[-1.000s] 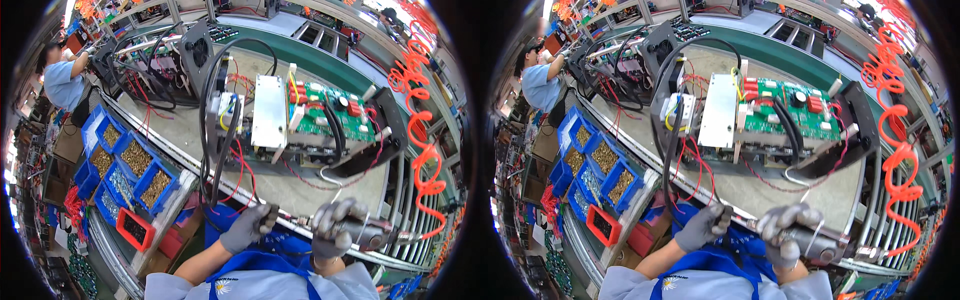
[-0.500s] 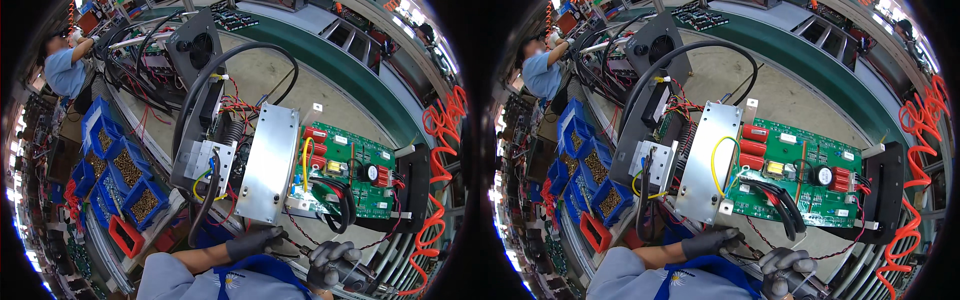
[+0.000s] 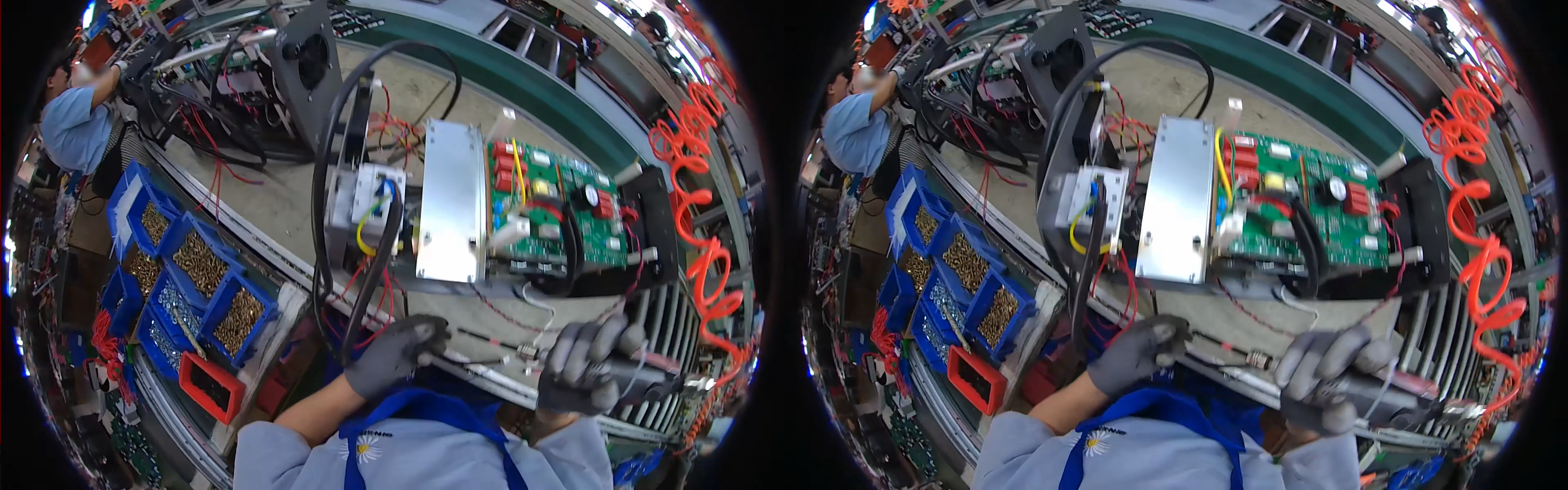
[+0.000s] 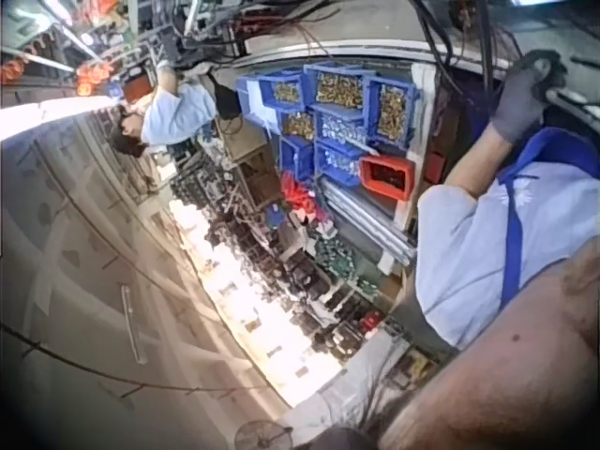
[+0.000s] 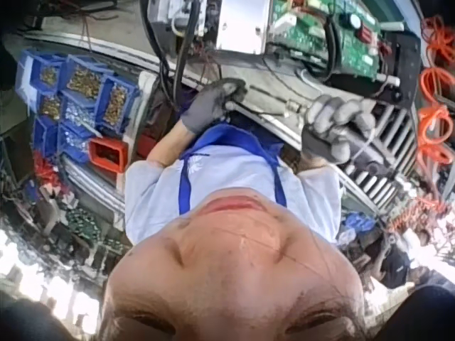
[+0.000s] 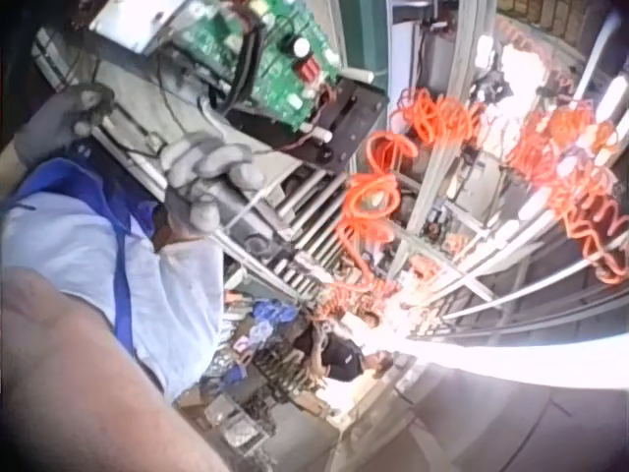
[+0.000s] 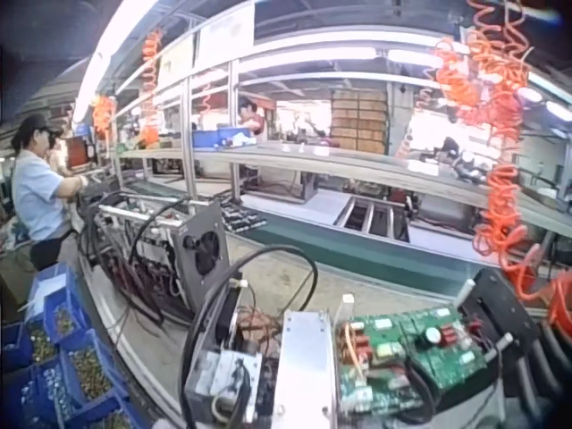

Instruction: The person assembles an electronic device on a factory assembly line. They connect various wires to a circuit board and use a power screwdriver to secure components within a metal casing. The person handles the device and tools with gloved hands, working alongside other employees in a manufacturing environment.

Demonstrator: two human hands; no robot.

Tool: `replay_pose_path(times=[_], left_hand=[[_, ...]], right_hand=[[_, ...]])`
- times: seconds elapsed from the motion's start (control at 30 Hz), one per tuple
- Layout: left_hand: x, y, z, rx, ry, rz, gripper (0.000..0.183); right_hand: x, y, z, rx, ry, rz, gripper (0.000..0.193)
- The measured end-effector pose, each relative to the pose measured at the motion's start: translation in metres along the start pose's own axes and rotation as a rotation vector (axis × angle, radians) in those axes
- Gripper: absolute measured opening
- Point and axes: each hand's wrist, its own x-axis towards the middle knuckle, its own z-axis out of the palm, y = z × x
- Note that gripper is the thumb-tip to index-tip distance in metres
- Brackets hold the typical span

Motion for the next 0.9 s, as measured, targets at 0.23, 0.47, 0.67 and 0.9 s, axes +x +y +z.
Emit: replay_pose_path(times=[0.23, 0.47, 0.67, 0.9], left_hand=[[-0.018, 0.056, 0.053, 0.512, 0.016, 0.441, 0.046], [0.007, 0.067, 0.073, 0.560, 0.180, 0.586, 0.044], [0.024, 0.060, 0.068, 0.478, 0.187, 0.641, 0.043], [0.025, 0.061, 0.064, 0.547, 0.196, 0.629, 0.039]], right_hand=[[0.068, -0.022, 0.066, -0.059, -0.372, -0.177, 0.038], [0.095, 0.006, 0.106, -0.414, -0.260, -0.208, 0.036], [0.108, 0.009, 0.096, -0.535, -0.311, -0.130, 0.035], [0.112, 0.019, 0.089, -0.503, -0.308, -0.236, 0.029]])
